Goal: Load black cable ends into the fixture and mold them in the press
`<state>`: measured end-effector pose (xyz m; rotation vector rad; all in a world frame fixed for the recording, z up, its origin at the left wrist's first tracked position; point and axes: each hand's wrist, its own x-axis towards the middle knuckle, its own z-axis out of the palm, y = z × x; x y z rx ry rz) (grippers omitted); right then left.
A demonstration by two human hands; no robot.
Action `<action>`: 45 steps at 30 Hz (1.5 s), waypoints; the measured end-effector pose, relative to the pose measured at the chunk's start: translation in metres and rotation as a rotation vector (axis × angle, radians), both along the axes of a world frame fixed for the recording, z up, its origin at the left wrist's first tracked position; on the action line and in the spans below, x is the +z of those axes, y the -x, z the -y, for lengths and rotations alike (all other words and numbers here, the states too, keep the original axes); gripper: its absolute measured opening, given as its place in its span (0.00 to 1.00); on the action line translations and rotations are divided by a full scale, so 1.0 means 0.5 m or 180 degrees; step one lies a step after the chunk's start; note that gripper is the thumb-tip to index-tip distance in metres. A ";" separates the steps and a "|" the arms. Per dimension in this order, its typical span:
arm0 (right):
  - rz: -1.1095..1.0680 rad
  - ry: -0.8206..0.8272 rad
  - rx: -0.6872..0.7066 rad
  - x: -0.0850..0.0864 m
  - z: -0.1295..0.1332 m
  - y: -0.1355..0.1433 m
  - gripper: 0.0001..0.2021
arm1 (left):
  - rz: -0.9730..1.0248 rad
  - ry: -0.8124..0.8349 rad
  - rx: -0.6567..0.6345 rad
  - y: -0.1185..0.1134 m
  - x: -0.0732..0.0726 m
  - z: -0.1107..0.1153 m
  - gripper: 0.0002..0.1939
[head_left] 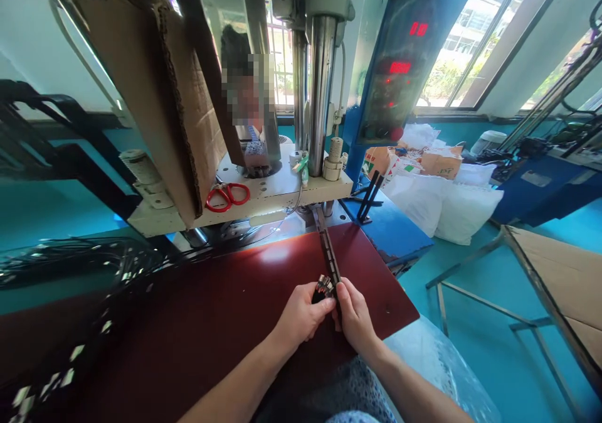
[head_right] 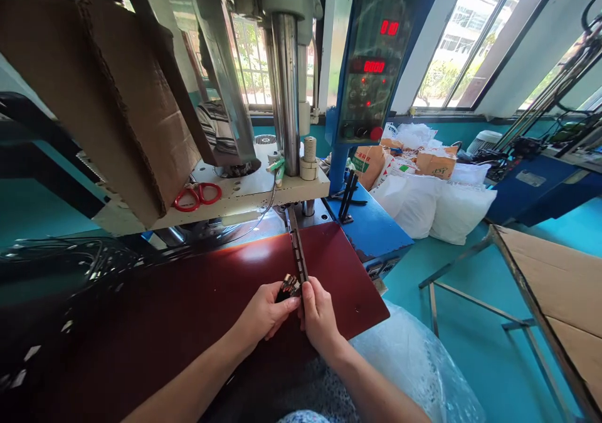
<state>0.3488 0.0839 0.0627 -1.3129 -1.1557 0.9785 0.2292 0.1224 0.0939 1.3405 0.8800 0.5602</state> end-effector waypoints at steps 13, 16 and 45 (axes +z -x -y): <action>-0.0196 0.0057 0.0038 0.003 0.008 -0.002 0.18 | 0.0459 0.0335 0.0561 0.023 0.001 -0.017 0.16; -0.0355 0.0064 0.0037 0.004 0.009 -0.003 0.18 | 0.0526 0.0594 0.0616 0.031 0.004 -0.024 0.18; -0.0523 0.0201 0.0076 0.002 0.003 -0.008 0.23 | 0.0130 -0.0107 0.0794 0.024 0.007 -0.039 0.16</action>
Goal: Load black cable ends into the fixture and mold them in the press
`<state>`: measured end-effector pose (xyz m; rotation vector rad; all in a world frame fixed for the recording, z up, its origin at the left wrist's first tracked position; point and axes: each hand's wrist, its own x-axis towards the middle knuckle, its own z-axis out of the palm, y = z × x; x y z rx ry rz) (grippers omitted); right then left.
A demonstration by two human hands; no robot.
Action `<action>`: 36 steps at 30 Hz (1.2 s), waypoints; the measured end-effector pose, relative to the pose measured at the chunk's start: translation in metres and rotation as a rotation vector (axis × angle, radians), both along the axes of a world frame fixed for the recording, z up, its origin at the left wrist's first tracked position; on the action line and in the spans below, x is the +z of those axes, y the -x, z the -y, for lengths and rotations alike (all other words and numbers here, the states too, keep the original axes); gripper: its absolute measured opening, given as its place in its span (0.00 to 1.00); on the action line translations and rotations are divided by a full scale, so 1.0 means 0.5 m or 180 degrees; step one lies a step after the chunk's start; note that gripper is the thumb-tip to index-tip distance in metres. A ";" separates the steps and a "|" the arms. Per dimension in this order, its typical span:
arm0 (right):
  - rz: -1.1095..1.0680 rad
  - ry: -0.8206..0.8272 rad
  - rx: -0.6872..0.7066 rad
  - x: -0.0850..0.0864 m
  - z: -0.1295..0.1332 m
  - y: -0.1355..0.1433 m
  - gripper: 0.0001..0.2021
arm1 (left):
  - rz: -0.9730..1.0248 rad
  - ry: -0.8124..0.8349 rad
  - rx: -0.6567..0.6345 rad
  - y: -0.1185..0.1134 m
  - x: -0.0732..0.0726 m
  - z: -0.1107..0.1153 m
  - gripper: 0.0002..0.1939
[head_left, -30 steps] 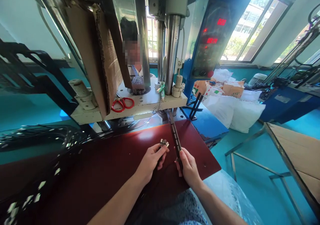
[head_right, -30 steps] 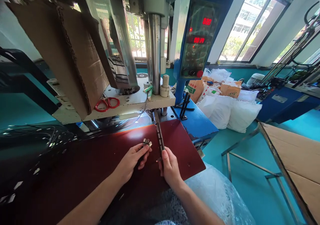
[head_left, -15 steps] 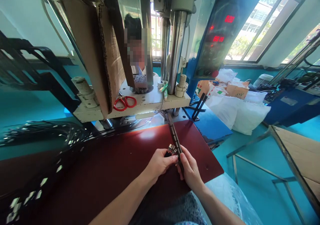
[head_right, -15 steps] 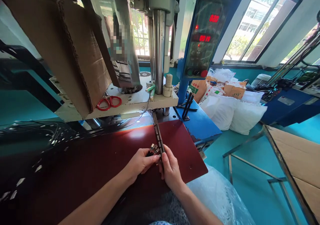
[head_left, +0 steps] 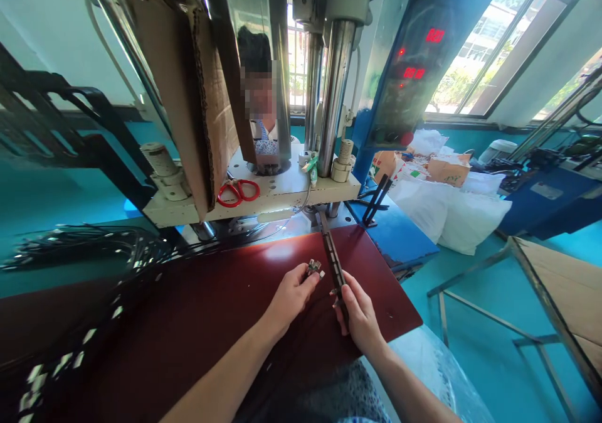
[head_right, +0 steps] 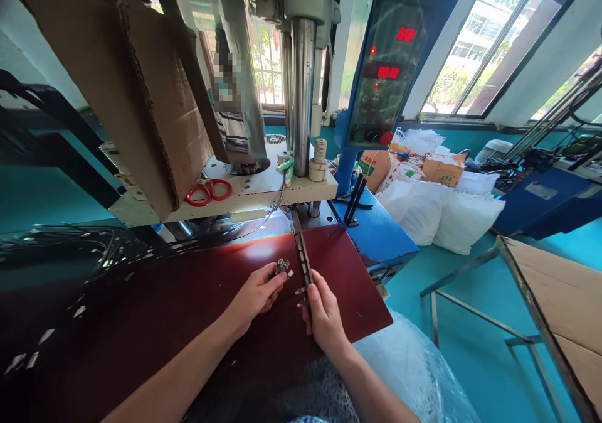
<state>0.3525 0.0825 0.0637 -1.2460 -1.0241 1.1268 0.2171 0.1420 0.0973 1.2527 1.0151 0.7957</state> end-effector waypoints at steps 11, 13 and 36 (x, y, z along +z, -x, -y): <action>-0.0073 0.0053 0.0227 0.001 0.002 -0.004 0.24 | -0.0102 -0.0189 -0.0332 0.001 -0.009 0.001 0.13; -0.0033 0.0071 0.0244 0.004 0.002 -0.005 0.25 | -0.0088 -0.0205 -0.0307 0.002 -0.012 0.001 0.12; -0.0108 0.0060 0.0200 -0.004 -0.002 -0.005 0.22 | 0.0436 0.0305 -0.0217 0.017 0.007 -0.006 0.17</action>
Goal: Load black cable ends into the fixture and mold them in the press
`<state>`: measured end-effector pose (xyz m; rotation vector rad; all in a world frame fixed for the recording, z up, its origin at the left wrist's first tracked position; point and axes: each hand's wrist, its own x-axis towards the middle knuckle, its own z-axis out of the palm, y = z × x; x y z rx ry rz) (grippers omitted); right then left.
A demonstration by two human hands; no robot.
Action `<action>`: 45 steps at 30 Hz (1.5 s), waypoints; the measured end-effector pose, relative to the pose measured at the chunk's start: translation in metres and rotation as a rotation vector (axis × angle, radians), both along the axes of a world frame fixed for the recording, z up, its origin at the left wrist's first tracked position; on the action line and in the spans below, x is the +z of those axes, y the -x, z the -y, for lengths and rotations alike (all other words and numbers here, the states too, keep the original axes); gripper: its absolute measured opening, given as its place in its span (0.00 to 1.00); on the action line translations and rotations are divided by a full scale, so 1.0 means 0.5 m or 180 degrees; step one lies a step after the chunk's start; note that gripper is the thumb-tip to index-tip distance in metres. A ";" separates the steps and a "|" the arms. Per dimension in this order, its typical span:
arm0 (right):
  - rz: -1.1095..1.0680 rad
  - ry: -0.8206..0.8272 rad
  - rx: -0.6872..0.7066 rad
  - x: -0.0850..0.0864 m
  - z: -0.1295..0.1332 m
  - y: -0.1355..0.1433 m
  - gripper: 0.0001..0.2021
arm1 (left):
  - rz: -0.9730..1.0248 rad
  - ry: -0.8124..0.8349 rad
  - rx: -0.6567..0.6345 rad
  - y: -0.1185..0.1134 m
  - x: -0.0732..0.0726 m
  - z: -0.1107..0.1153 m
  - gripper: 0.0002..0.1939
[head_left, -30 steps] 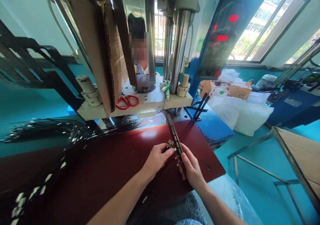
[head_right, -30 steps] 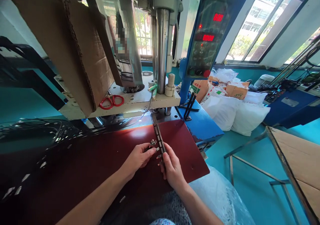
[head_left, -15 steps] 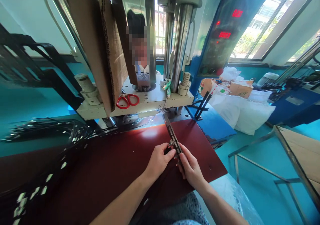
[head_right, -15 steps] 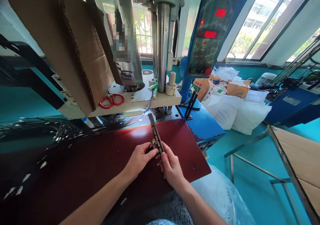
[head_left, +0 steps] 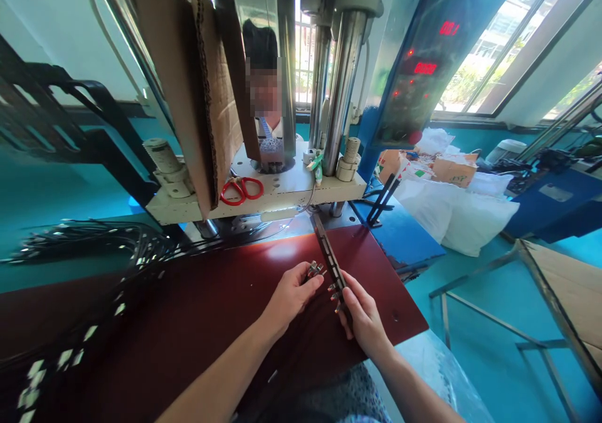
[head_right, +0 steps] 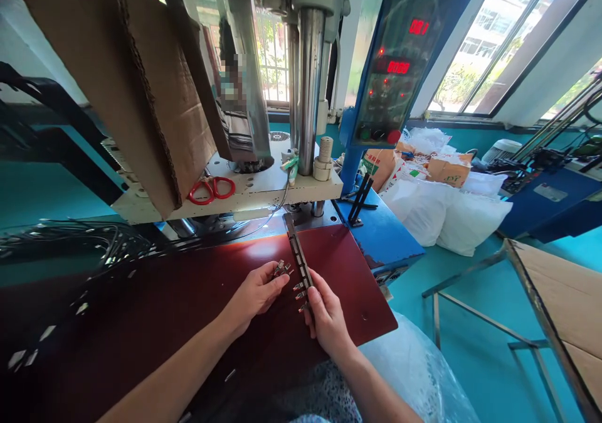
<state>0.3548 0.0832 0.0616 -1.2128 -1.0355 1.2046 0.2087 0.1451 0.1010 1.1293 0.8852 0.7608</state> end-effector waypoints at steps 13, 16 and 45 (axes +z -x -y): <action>0.0486 -0.0020 0.0146 0.006 0.002 0.004 0.24 | -0.0167 -0.0335 0.0056 -0.014 -0.019 -0.008 0.14; 0.0620 -0.0050 0.0164 0.011 0.001 0.007 0.25 | -0.0179 -0.0571 0.0115 -0.012 -0.012 -0.008 0.12; 0.1029 -0.0058 0.0754 0.023 -0.013 -0.004 0.24 | -0.0335 -0.0035 -0.0142 0.022 -0.023 -0.037 0.19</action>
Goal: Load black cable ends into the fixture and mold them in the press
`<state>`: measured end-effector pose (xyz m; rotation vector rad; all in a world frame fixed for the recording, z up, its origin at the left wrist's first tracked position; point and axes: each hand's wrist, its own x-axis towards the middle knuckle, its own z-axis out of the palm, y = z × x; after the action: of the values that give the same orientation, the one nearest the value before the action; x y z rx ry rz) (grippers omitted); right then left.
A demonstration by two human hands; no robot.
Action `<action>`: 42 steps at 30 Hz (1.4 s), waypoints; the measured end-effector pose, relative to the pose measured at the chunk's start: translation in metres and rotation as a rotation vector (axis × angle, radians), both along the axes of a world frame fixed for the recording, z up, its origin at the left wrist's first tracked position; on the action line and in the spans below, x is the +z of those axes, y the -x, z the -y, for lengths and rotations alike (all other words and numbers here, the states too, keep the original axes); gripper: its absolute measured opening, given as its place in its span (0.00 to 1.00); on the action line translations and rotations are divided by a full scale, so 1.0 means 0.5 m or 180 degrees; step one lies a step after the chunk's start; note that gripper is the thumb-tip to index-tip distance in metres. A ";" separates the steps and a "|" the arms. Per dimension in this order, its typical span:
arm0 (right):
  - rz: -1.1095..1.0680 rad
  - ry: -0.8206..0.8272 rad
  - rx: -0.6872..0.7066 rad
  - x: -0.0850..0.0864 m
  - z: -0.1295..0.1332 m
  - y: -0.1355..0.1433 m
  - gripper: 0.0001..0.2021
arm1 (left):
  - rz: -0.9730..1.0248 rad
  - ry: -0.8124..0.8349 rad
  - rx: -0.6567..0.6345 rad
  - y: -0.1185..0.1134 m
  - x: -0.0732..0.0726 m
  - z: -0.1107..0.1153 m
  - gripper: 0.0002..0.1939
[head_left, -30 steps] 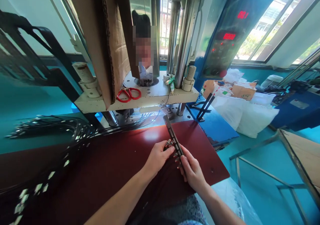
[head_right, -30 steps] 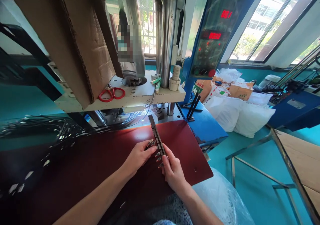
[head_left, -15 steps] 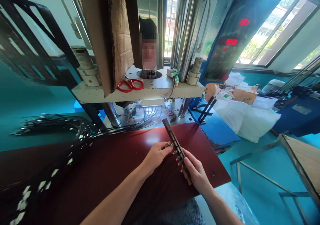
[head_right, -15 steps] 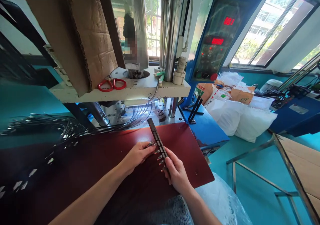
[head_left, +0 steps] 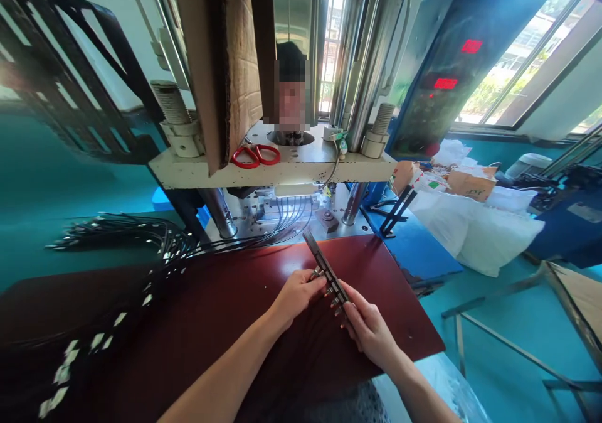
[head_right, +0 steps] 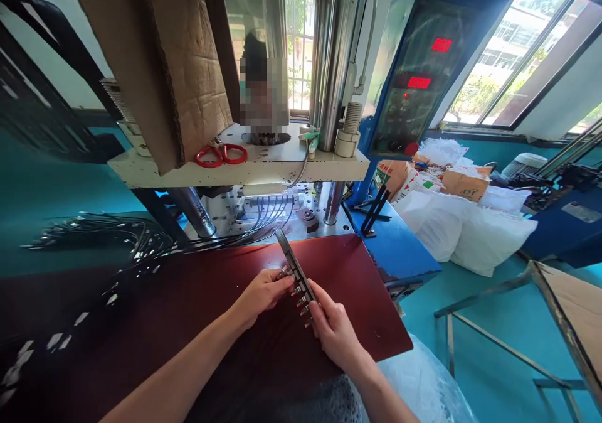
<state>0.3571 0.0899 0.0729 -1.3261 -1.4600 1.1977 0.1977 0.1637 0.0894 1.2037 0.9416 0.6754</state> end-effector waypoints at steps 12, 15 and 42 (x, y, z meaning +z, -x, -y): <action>-0.0446 0.0215 -0.0147 -0.010 0.004 -0.009 0.25 | 0.1029 0.0543 0.0687 0.071 0.008 -0.014 0.20; -0.0494 0.0249 -0.0119 -0.009 0.003 -0.010 0.25 | 0.1022 0.0653 0.0658 0.061 0.004 -0.003 0.18; -0.0393 0.0427 0.0145 0.004 -0.003 -0.019 0.24 | -0.0002 0.0115 0.0545 0.025 0.013 0.001 0.12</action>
<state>0.3667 0.0914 0.0749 -1.2889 -1.3480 1.4032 0.1851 0.1634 0.0960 1.0996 1.0614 0.7906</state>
